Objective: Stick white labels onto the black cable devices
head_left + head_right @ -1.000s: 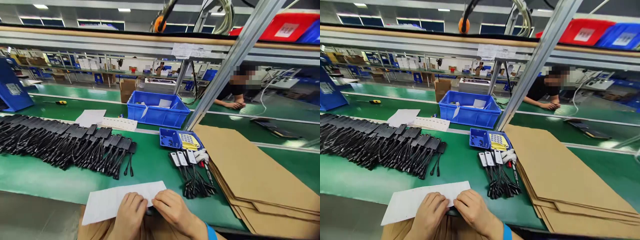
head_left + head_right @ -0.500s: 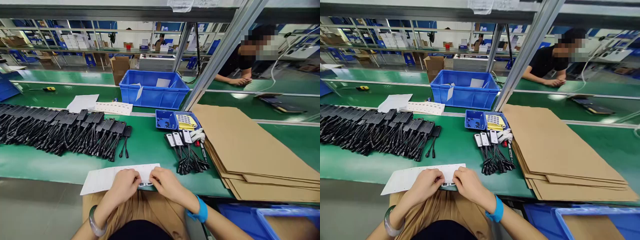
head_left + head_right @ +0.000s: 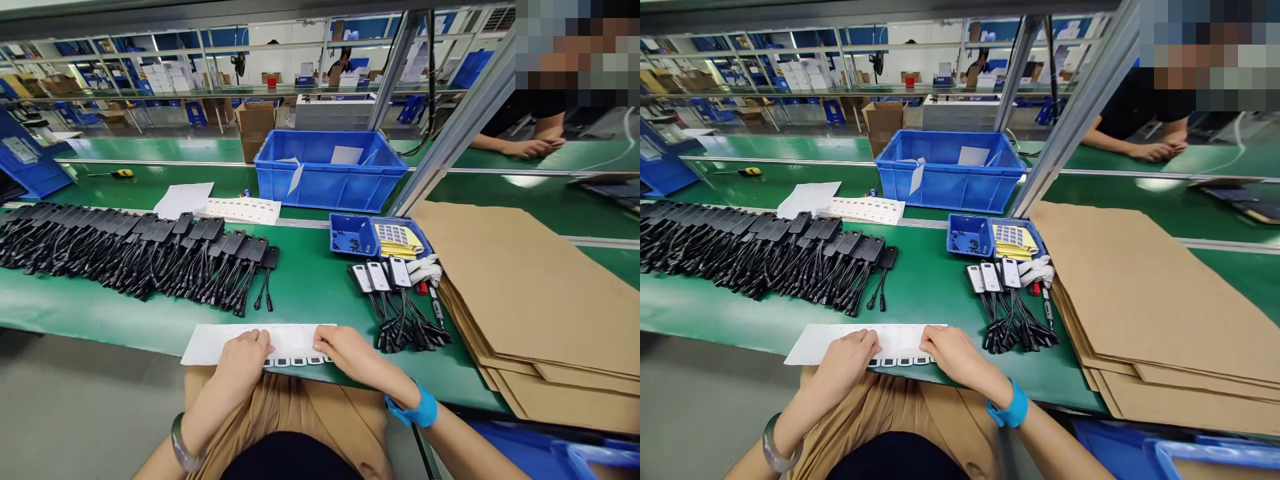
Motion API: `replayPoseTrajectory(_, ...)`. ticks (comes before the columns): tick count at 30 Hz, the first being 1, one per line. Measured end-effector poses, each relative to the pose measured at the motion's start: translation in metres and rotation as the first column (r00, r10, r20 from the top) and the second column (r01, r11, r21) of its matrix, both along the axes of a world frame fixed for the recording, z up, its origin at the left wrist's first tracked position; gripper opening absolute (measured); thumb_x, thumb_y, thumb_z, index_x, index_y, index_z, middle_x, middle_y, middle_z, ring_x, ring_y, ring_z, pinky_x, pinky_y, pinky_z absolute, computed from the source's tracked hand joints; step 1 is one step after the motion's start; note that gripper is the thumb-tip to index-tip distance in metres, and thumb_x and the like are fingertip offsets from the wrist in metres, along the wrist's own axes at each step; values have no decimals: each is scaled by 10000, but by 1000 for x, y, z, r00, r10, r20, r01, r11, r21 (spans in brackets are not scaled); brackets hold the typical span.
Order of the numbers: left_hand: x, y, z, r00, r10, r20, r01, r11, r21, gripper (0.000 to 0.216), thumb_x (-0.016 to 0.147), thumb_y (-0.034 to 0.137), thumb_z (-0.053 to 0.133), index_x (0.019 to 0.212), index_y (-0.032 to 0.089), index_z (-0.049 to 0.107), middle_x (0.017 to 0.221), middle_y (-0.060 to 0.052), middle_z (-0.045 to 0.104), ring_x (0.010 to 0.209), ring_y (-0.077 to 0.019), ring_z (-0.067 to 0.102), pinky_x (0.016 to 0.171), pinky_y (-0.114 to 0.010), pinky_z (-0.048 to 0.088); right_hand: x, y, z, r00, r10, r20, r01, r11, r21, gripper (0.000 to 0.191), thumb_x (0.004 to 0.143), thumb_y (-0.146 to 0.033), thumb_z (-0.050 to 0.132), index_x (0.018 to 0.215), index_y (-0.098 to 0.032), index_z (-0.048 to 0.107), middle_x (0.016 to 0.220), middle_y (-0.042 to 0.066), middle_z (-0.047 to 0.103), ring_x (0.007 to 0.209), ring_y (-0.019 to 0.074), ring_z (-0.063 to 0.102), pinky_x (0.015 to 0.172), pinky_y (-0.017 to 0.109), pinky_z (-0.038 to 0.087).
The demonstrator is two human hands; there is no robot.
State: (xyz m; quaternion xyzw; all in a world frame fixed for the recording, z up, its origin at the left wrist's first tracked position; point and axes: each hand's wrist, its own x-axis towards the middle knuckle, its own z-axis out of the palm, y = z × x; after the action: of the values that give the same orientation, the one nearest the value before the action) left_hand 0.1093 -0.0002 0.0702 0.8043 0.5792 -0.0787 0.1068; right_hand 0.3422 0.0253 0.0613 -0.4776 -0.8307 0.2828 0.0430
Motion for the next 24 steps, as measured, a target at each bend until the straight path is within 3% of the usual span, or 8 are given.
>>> replayPoseTrajectory(6,-41,4,16,921,-169,350,209,975,-80,81,916,215,549,855,198,599,870,3,648,803,-153,596,690,-232,413,4,3,-6,997,42,-57,-44,999,-32,192,930,-164,481,745,-213,501,709,-2,613,657,177,562,585,268,293)
replayPoseTrajectory(9,-51,2,14,953,-202,227,211,977,-13,231,957,177,417,796,172,582,796,-23,614,753,-167,576,642,-251,390,6,4,-7,997,45,-67,-48,998,-45,191,930,-175,458,746,-215,490,709,1,605,654,179,555,588,271,295)
replayPoseTrajectory(12,-49,3,4,986,-138,98,138,990,14,236,961,158,365,838,144,565,781,-55,598,699,-192,567,581,-273,354,5,5,-5,996,50,-73,-55,996,-65,203,941,-208,421,746,-215,475,723,9,603,653,179,542,593,274,306)
replayPoseTrajectory(14,-53,6,1,985,-120,122,124,992,-24,210,959,197,408,823,155,563,775,-44,604,671,-185,564,564,-272,343,3,5,-3,996,53,-74,-60,994,-91,212,943,-224,402,739,-214,459,729,16,599,660,182,537,601,275,318)
replayPoseTrajectory(19,-79,14,8,907,-157,390,235,959,-160,187,924,168,485,771,190,589,775,12,645,703,-142,575,627,-242,365,2,6,0,996,54,-76,-63,989,-131,208,929,-223,388,726,-216,434,720,18,586,660,187,527,602,276,322)
replayPoseTrajectory(24,-81,12,8,964,-83,253,114,987,-112,234,936,186,446,738,157,566,723,-30,622,609,-166,530,547,-281,293,3,8,-2,996,56,-72,-67,986,-155,215,935,-239,387,725,-219,432,715,13,578,656,187,523,601,276,313)
